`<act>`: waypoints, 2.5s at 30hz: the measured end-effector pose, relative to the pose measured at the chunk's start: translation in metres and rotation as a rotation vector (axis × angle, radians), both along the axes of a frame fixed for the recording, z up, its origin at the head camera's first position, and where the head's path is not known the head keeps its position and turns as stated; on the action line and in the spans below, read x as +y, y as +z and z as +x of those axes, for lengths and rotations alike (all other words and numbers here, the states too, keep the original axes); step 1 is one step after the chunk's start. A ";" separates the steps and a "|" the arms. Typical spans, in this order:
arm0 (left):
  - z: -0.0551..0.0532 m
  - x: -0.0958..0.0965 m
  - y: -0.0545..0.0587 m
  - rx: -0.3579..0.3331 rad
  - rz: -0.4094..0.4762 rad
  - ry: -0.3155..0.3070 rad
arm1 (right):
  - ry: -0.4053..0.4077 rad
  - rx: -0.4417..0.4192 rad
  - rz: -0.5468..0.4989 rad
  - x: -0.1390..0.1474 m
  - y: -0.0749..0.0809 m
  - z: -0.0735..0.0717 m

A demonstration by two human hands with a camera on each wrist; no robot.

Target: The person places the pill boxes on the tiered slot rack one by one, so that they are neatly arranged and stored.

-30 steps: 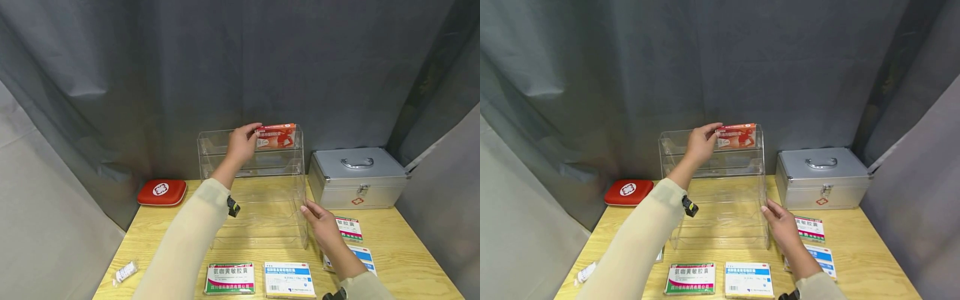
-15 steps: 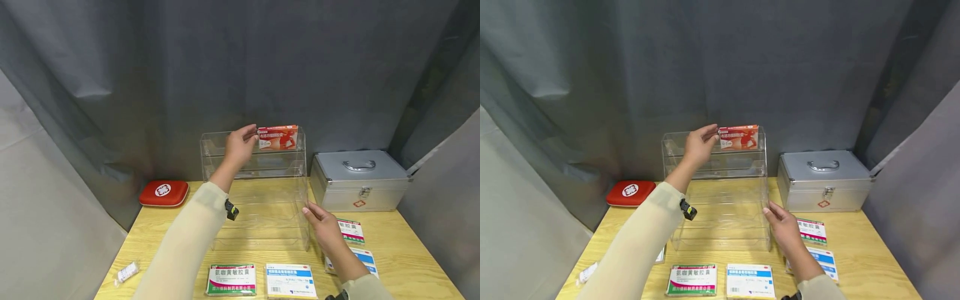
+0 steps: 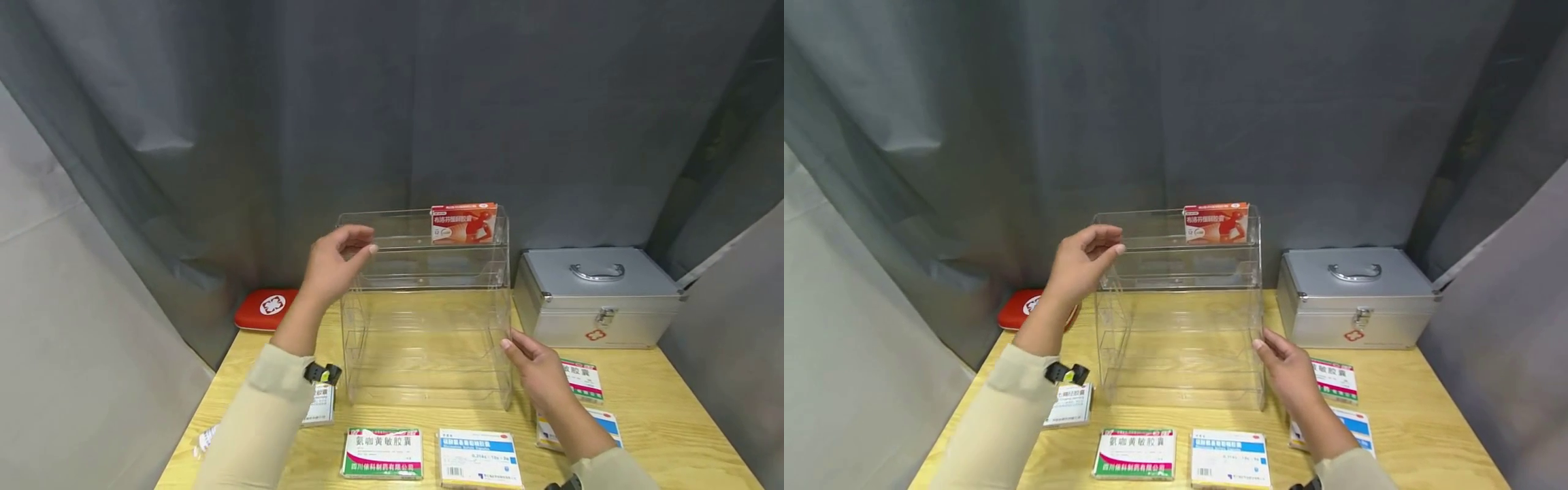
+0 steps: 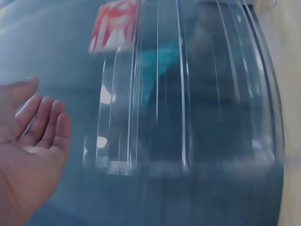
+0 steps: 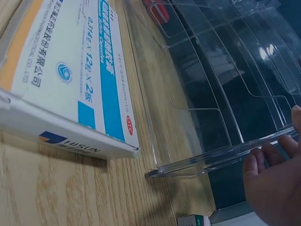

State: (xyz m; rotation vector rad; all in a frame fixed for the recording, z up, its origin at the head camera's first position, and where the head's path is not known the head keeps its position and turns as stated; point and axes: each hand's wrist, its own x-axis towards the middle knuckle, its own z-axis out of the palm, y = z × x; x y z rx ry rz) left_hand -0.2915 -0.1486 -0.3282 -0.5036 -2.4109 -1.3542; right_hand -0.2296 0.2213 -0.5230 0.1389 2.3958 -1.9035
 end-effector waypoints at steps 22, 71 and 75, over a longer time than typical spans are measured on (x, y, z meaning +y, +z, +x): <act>0.096 -0.197 -0.183 -0.546 -0.236 0.172 | 0.046 -0.015 0.081 0.008 0.003 -0.005; 0.104 -0.221 -0.234 -0.499 -0.058 0.340 | 0.024 -0.021 0.035 0.004 -0.002 -0.003; 0.106 -0.221 -0.233 -0.494 -0.013 0.338 | 0.024 -0.022 0.024 0.004 -0.001 -0.002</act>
